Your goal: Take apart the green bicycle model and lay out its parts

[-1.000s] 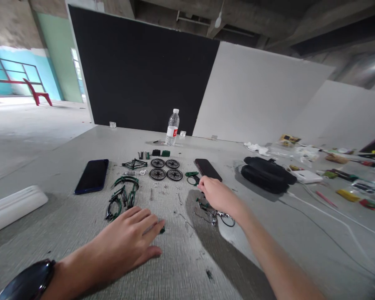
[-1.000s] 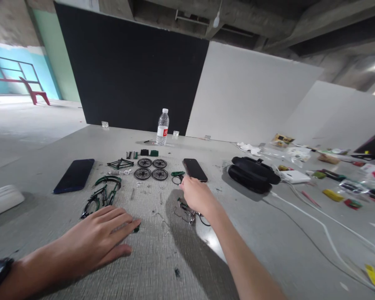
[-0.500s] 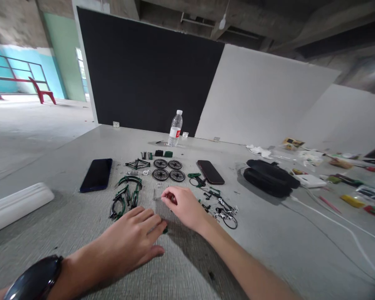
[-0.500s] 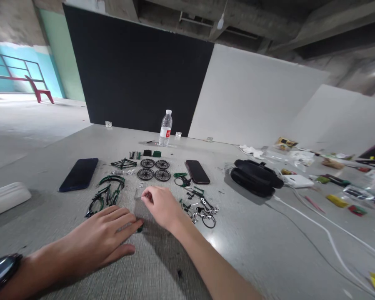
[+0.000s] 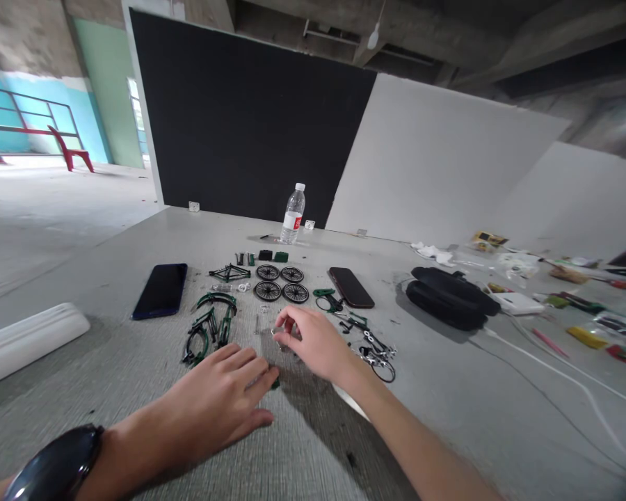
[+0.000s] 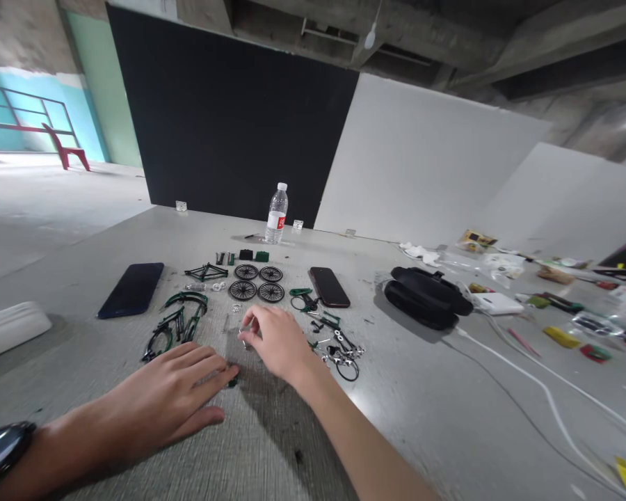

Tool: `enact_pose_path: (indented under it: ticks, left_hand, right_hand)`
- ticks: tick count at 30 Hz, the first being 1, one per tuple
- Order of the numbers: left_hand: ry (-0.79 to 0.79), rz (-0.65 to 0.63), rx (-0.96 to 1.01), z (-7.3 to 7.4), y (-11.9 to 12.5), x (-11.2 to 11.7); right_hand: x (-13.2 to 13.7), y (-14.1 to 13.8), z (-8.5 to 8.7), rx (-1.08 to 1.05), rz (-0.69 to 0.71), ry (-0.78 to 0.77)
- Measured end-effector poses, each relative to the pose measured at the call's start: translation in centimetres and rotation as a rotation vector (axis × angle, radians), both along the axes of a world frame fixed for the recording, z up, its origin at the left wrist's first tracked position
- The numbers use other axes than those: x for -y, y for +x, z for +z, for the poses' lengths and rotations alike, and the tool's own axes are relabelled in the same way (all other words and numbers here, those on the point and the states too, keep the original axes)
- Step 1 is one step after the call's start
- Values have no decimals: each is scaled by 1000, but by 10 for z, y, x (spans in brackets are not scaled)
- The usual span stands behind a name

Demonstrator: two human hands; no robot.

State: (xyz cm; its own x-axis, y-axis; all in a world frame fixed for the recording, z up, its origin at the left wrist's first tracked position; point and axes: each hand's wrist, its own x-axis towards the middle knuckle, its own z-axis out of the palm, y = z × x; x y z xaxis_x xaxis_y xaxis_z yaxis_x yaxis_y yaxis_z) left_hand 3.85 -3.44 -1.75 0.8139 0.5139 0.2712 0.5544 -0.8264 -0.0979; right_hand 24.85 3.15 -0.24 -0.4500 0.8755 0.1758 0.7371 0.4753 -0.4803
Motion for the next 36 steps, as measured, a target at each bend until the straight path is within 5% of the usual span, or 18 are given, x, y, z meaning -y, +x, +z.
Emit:
enact_pose_path:
  ticks: [15,29,36]
  left_hand:
    - [43,7,-15,-1,0,0]
    - [52,-11,16,0,1,0]
    - [148,78,164,4,-6,-2]
  right_hand:
    - [2,14,14,174,148,-66]
    - [7,15,10,53,162,-110]
    - [12,14,23,-68,158,-117]
